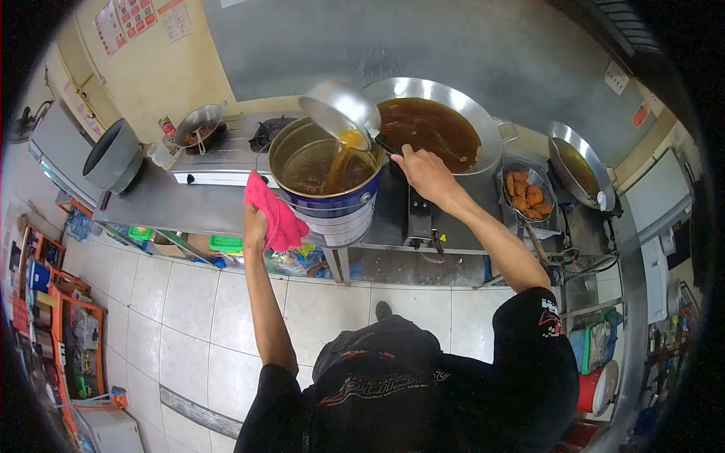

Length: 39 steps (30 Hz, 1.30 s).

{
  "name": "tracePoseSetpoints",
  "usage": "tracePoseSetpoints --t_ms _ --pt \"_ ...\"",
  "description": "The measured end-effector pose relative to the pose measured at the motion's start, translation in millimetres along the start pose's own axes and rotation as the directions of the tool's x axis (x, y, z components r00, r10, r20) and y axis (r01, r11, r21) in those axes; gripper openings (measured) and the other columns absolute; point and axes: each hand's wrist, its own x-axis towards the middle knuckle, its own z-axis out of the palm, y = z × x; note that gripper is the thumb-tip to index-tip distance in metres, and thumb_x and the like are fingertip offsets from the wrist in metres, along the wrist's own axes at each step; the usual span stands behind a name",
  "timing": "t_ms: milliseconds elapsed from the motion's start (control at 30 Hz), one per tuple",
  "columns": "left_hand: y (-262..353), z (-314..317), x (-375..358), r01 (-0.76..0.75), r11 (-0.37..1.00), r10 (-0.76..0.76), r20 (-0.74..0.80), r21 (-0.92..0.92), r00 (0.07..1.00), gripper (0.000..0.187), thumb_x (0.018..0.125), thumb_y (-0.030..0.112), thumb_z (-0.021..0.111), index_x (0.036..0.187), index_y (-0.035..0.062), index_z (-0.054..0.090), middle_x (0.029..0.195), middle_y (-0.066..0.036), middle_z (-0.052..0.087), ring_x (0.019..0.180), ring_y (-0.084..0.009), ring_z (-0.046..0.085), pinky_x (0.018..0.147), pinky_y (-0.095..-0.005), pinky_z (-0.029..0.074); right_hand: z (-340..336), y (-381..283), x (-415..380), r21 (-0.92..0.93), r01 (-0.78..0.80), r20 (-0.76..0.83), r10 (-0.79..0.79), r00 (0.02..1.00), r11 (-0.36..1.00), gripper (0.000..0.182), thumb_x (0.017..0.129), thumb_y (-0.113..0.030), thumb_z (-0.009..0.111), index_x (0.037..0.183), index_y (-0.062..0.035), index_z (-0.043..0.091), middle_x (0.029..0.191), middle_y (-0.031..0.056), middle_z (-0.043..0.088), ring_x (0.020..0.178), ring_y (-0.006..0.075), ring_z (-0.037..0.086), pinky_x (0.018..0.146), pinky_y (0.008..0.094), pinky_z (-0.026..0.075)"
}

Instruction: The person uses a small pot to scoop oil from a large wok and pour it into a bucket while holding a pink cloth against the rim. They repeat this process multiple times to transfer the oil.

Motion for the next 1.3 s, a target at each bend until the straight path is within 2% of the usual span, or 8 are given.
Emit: tracePoseSetpoints --t_ms 433,500,667,767,867,1067,1200,1300 --pt "10 17 -8 0.038 0.999 -0.039 -0.095 -0.009 0.995 0.019 0.085 0.003 0.050 0.101 -0.0006 0.059 0.088 -0.006 0.064 0.075 -0.0143 0.060 0.066 -0.0293 0.050 20 126 32 0.427 -0.025 0.075 -0.008 0.997 0.904 0.046 0.098 -0.038 0.039 0.088 0.0046 0.052 0.062 0.0203 0.055 0.053 0.0333 0.055 0.050 0.0399 0.042" --pt "0 11 -5 0.043 0.999 -0.046 -0.118 -0.032 0.992 0.018 0.085 0.004 0.050 0.100 -0.0014 0.059 0.088 -0.006 0.064 0.075 -0.0143 0.061 0.067 -0.0296 0.051 -2 141 37 0.651 -0.660 0.583 0.310 0.751 0.376 0.044 0.100 -0.040 0.034 0.086 -0.0006 0.048 0.056 0.0050 0.044 0.043 0.0150 0.040 0.039 0.0289 0.029" --pt "1 14 -7 0.070 0.997 -0.072 -0.115 -0.027 0.991 0.018 0.087 0.007 0.051 0.100 -0.0032 0.058 0.087 -0.007 0.064 0.074 -0.0149 0.062 0.068 -0.0295 0.052 7 232 48 0.699 -0.687 0.541 0.484 0.688 0.196 0.042 0.100 -0.041 0.035 0.084 -0.0037 0.046 0.055 -0.0025 0.034 0.044 0.0075 0.031 0.037 0.0244 0.023" --pt "0 22 -9 0.043 0.996 -0.054 -0.140 -0.081 0.989 0.021 0.088 0.010 0.054 0.105 -0.0031 0.057 0.090 -0.007 0.063 0.078 -0.0156 0.062 0.068 -0.0296 0.053 61 328 42 0.564 -0.717 0.392 0.632 0.669 0.410 0.048 0.098 -0.043 0.037 0.080 -0.0017 0.051 0.055 0.0077 0.050 0.040 0.0188 0.045 0.038 0.0334 0.036" --pt "-7 36 -10 -0.045 0.993 0.020 -0.213 -0.111 0.977 0.027 0.091 0.014 0.054 0.113 -0.0018 0.053 0.097 -0.008 0.062 0.082 -0.0167 0.063 0.070 -0.0299 0.053 86 367 33 -0.055 -0.483 -0.080 0.478 0.875 0.874 0.047 0.098 -0.031 0.037 0.083 0.0072 0.060 0.083 0.0335 0.059 0.083 0.0511 0.056 0.074 0.0547 0.044" --pt "11 85 -10 -0.078 0.996 0.084 -0.199 0.036 0.976 0.058 0.097 0.034 0.041 0.146 0.0084 0.022 0.153 -0.006 0.017 0.126 -0.0184 0.040 0.099 -0.0332 0.041 98 372 26 -0.227 -0.452 0.018 0.468 0.884 0.862 0.048 0.097 -0.033 0.038 0.085 0.0072 0.062 0.088 0.0301 0.062 0.090 0.0456 0.059 0.075 0.0519 0.046" --pt "14 107 -1 -0.269 0.961 0.232 -0.339 -0.066 0.912 0.048 0.096 0.025 0.047 0.138 0.0071 0.034 0.105 -0.007 0.059 0.086 -0.0163 0.061 0.076 -0.0298 0.053 95 354 36 -0.235 -0.451 0.114 0.486 0.867 0.861 0.049 0.097 -0.034 0.038 0.084 0.0084 0.060 0.084 0.0305 0.062 0.081 0.0463 0.060 0.074 0.0525 0.046" --pt "14 97 -3 -0.173 0.985 0.173 -0.225 0.016 0.959 0.056 0.097 0.030 0.041 0.146 0.0085 0.022 0.152 -0.005 0.020 0.126 -0.0182 0.041 0.100 -0.0324 0.040 99 353 46 -0.111 -0.536 0.251 0.545 0.800 0.837 0.054 0.098 -0.036 0.038 0.069 0.0045 0.060 0.077 0.0256 0.063 0.067 0.0375 0.064 0.058 0.0473 0.049"
